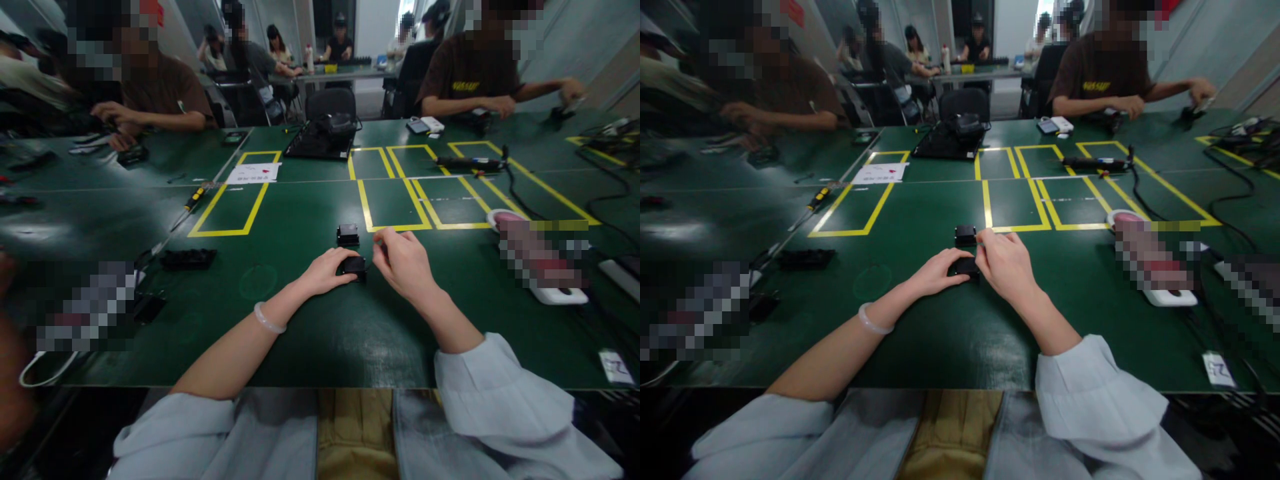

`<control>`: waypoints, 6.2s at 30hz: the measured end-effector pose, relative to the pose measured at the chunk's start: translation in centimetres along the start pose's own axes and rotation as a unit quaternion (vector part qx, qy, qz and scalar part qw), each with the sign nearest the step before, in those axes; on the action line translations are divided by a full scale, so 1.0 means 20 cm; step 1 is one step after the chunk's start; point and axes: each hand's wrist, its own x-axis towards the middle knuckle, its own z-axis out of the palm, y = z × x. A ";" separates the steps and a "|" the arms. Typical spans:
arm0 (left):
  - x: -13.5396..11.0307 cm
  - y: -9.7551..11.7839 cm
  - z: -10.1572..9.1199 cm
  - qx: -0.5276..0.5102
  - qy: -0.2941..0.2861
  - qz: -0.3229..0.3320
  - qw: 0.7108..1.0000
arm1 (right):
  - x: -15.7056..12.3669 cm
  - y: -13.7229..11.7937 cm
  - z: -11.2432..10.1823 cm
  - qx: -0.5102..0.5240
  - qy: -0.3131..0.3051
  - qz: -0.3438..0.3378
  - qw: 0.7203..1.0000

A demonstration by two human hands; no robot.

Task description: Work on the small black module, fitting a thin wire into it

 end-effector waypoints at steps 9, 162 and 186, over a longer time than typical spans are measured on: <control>0.00 0.01 -0.01 0.003 -0.003 -0.003 1.000 | 0.00 0.01 0.00 0.002 -0.001 -0.006 1.000; 0.00 0.01 -0.01 0.005 -0.006 -0.007 1.000 | -0.01 0.00 0.00 0.058 0.010 -0.001 0.998; 0.00 0.02 -0.01 -0.005 -0.005 -0.012 1.000 | -0.01 0.01 0.00 0.070 0.005 0.013 0.997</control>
